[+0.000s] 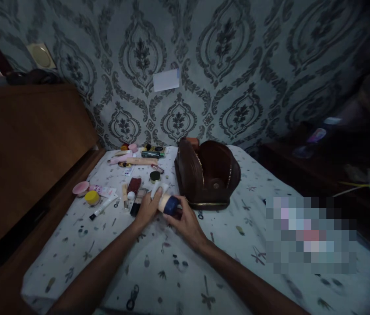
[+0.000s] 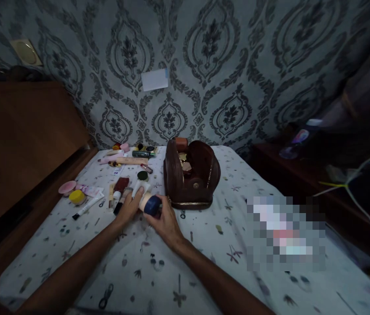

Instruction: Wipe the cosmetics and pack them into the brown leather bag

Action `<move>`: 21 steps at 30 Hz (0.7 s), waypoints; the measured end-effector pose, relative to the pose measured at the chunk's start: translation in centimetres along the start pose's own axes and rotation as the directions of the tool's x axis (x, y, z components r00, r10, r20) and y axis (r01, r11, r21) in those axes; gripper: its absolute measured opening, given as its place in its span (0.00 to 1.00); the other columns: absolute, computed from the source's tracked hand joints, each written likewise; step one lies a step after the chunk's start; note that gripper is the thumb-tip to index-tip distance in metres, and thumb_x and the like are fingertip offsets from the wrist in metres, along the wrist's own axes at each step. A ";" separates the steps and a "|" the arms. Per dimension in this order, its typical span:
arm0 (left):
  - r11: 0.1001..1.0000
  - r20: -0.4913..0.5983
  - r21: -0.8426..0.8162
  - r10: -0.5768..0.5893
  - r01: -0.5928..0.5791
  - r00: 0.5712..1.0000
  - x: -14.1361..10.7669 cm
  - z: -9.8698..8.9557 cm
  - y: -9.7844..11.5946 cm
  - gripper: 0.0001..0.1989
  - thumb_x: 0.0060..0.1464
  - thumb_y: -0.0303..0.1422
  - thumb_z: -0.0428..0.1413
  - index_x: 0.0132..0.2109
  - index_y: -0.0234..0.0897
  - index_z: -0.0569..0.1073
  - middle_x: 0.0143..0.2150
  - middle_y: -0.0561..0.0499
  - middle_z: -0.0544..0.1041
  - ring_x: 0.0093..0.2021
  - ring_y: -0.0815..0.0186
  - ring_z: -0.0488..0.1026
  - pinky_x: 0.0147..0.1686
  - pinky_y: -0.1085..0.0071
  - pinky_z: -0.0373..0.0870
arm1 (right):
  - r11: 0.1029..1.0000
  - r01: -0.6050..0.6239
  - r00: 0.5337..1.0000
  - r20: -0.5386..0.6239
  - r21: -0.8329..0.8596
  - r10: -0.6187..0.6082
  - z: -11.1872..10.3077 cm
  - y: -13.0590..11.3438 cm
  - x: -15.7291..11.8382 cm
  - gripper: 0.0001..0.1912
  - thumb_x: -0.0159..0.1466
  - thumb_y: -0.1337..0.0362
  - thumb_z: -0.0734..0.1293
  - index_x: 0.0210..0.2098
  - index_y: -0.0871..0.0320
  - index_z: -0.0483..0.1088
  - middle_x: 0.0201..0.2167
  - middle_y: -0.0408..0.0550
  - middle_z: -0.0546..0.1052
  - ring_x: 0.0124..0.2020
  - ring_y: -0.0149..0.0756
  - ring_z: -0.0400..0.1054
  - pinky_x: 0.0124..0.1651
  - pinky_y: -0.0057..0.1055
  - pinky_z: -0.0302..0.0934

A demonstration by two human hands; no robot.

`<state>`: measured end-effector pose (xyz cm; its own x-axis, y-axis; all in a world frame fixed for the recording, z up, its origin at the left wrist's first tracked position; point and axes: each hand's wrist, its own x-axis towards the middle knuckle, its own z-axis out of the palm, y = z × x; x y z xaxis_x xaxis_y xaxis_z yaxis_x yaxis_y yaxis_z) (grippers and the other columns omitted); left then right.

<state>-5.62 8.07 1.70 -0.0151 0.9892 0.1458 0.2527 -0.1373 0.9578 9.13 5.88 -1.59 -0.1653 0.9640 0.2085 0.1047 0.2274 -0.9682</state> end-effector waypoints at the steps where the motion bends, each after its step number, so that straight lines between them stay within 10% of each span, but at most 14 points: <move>1: 1.000 -0.002 -0.004 -0.007 0.007 1.000 -0.1 0.0 0.1 0.27 0.58 0.57 0.46 0.25 0.38 0.65 0.20 0.54 0.65 0.24 0.66 0.63 0.26 0.70 0.61 | 0.999 -0.027 1.000 0.000 0.038 0.027 0.0 -0.2 0.0 0.28 0.55 0.55 0.71 0.51 0.56 0.61 0.45 0.50 0.73 0.42 0.40 0.72 0.41 0.34 0.69; 9: 0.994 0.110 0.013 0.103 -0.105 0.989 -0.2 0.0 0.1 0.26 0.45 0.45 0.63 0.48 0.36 0.71 0.40 0.49 0.76 0.39 0.60 0.71 0.40 0.70 0.66 | 0.807 -0.343 0.939 0.151 0.481 0.309 0.1 0.1 0.9 0.32 0.53 0.36 0.66 0.45 0.54 0.64 0.30 0.46 0.76 0.25 0.39 0.73 0.26 0.33 0.65; 21: 0.994 -0.099 -0.089 -0.066 0.057 0.993 0.0 -0.2 -0.6 0.27 0.55 0.57 0.51 0.34 0.35 0.74 0.30 0.47 0.76 0.37 0.58 0.73 0.38 0.67 0.68 | 0.637 -0.409 0.909 0.229 0.653 0.349 0.2 -0.9 0.6 0.25 0.50 0.46 0.75 0.36 0.56 0.67 0.24 0.40 0.74 0.22 0.29 0.68 0.24 0.24 0.58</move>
<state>-5.97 8.16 1.13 -0.1278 0.9861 0.1059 0.1643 -0.0843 0.9828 8.74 6.22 -0.64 -0.3383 0.9236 -0.1803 -0.5064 -0.3402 -0.7924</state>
